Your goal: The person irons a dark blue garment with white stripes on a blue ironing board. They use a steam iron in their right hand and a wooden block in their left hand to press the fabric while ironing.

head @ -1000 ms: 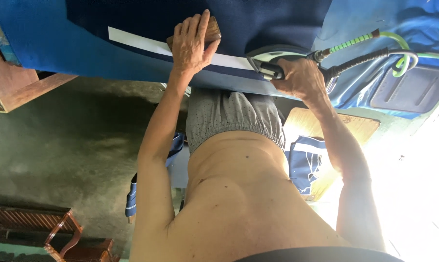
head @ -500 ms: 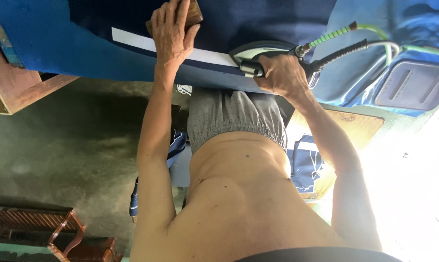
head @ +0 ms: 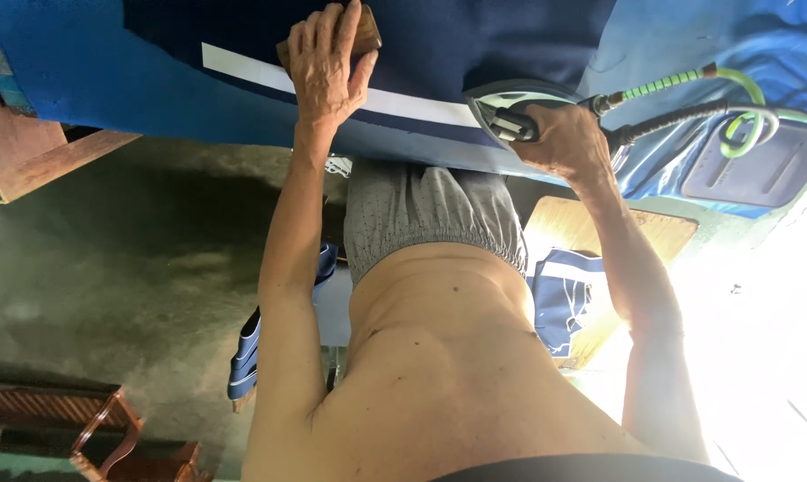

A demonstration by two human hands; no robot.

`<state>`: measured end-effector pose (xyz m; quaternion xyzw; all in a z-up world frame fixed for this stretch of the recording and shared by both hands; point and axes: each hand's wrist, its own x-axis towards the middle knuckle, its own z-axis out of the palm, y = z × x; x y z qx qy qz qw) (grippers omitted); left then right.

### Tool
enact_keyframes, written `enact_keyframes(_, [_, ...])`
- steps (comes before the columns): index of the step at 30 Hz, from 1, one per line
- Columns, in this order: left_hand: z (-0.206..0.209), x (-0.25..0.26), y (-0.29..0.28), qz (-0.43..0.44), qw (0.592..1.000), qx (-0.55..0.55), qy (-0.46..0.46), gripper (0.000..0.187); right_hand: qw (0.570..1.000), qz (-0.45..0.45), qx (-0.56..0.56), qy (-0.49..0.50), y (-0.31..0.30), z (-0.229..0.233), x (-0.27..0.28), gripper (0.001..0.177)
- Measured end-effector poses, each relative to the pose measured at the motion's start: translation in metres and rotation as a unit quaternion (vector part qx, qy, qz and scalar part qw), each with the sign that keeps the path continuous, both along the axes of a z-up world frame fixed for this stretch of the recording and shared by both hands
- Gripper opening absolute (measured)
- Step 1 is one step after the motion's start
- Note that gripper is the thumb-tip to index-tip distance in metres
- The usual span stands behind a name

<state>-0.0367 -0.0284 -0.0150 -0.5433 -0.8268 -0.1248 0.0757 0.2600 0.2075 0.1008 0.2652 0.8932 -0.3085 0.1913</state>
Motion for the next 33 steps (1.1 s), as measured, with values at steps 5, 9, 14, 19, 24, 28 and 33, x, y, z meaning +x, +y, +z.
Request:
enact_keyframes(5, [0.002,-0.001,0.0,0.001,1.0,-0.023,-0.009,0.069,0.995,0.059,-0.011,0.08,-0.008,-0.017,0.009,0.018])
enact_keyframes(9, [0.012,-0.002,0.002,-0.011,1.0,-0.005,-0.009,0.063,0.979,0.183,0.024,0.092,-0.027,-0.033,0.0,0.025])
enact_keyframes(14, [-0.003,-0.001,-0.003,-0.004,0.999,-0.031,-0.007,0.067,0.997,0.078,-0.014,0.001,-0.042,-0.022,-0.044,0.019])
enact_keyframes(19, [0.012,0.008,0.004,0.002,1.0,0.01,-0.013,0.054,0.996,0.085,-0.023,0.022,-0.038,-0.012,-0.041,0.018])
enact_keyframes(24, [0.024,0.036,0.011,-0.153,0.974,-0.095,-0.134,0.064,0.987,0.135,-0.043,-0.074,-0.02,-0.005,-0.009,0.023])
enact_keyframes(28, [0.017,0.068,0.016,-0.215,0.963,-0.124,-0.103,0.079,0.989,0.109,-0.049,-0.084,-0.002,-0.014,0.018,0.019])
enact_keyframes(33, [0.02,0.1,0.034,-0.254,0.96,-0.07,-0.099,0.077,0.999,-0.018,-0.049,-0.005,0.013,-0.009,0.035,0.015])
